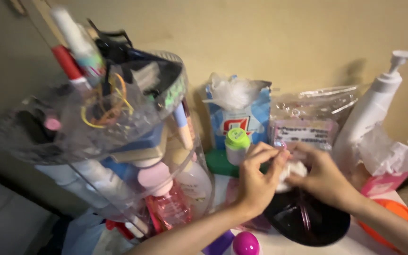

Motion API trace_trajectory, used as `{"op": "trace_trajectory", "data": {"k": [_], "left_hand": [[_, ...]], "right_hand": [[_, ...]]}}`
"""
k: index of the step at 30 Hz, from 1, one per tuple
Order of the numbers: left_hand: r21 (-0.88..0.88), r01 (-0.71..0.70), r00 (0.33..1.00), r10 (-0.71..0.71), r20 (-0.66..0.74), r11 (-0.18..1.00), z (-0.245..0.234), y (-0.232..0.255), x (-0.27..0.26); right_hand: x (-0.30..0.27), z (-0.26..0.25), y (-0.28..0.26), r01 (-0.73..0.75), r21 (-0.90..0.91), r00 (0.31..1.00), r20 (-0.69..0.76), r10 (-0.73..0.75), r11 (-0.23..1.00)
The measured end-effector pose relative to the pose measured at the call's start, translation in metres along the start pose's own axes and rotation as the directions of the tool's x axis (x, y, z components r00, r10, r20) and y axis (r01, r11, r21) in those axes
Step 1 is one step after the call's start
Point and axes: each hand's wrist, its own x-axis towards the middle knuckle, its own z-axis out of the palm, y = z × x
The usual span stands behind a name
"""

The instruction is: Cleaning and organizing makeup tools and accessories.

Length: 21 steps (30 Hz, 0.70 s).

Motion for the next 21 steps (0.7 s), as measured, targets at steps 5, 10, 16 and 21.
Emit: {"op": "trace_trajectory", "data": {"k": [5,10,16,21], "left_hand": [[0.029,0.027,0.999,-0.026,-0.041,0.999,-0.002,0.009,0.006],[0.042,-0.022,0.998,0.024,-0.053,0.999,-0.004,0.025,0.013],[0.007,-0.037,0.999,0.037,-0.021,0.999,-0.005,0.058,0.019],[0.041,-0.069,0.998,0.069,-0.002,0.997,-0.015,0.082,0.027]], "right_hand": [[0.000,0.000,-0.006,-0.067,0.000,0.970,0.233,0.065,0.998],[0.006,-0.025,-0.003,0.048,0.135,0.982,0.176,-0.072,0.990],[-0.004,-0.046,-0.003,-0.107,0.025,0.983,0.150,0.102,0.994],[-0.021,-0.017,-0.082,0.088,0.087,0.942,0.318,-0.111,0.992]]}}
